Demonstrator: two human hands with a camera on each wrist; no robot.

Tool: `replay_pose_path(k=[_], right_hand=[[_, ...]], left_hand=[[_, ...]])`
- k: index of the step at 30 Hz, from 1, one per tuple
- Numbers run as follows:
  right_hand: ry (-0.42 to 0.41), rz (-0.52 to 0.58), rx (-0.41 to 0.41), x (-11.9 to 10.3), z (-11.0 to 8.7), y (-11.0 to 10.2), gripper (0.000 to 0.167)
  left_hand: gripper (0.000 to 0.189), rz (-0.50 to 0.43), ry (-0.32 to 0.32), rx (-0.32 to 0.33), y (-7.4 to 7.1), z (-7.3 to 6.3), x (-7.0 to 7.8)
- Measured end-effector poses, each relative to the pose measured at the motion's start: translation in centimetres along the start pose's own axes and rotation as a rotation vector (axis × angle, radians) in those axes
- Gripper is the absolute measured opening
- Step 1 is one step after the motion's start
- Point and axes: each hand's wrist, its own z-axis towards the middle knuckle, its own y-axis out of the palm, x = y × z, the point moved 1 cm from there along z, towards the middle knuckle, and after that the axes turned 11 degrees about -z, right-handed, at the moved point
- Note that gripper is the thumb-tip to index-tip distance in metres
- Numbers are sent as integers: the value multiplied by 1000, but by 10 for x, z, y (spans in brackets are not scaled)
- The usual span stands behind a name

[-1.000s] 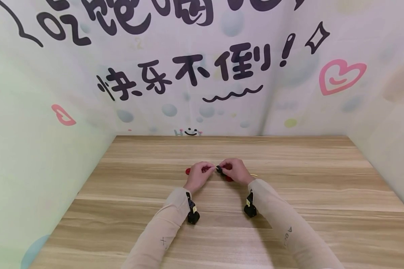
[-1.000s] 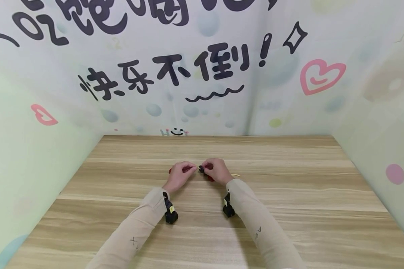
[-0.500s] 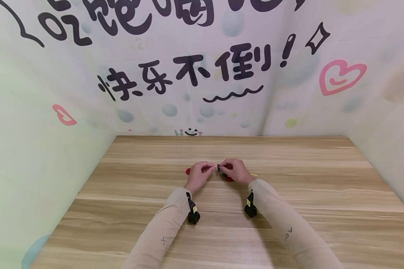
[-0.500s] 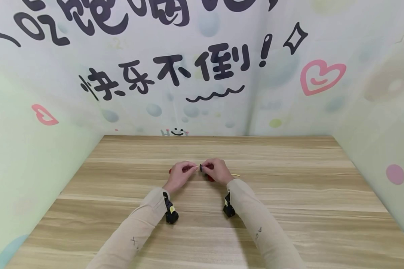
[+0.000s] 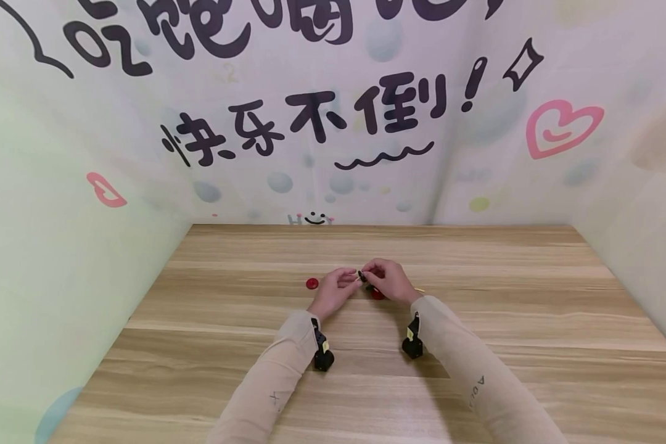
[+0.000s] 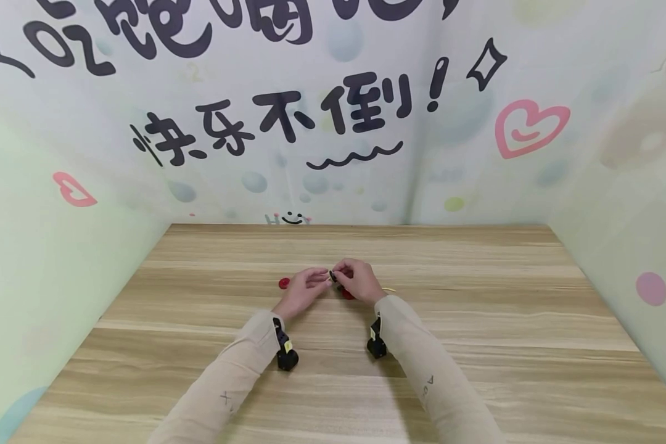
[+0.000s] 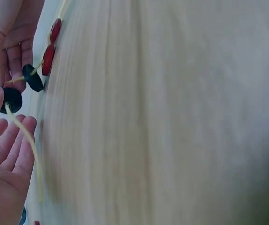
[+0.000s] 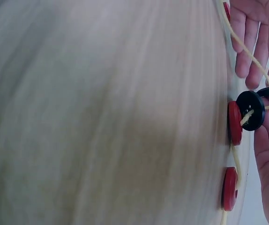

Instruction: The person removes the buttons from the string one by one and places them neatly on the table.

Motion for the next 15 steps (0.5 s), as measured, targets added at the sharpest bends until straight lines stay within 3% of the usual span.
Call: replay_pose_path(k=[11,15], right_hand=[[-27,32,6,3,-1,-1,7],[-35,41,-7,3,-2,-2,7]], left_hand=[[34,-46,34,29,10,3,-2],[31,-80,54,29,10,-1,9]])
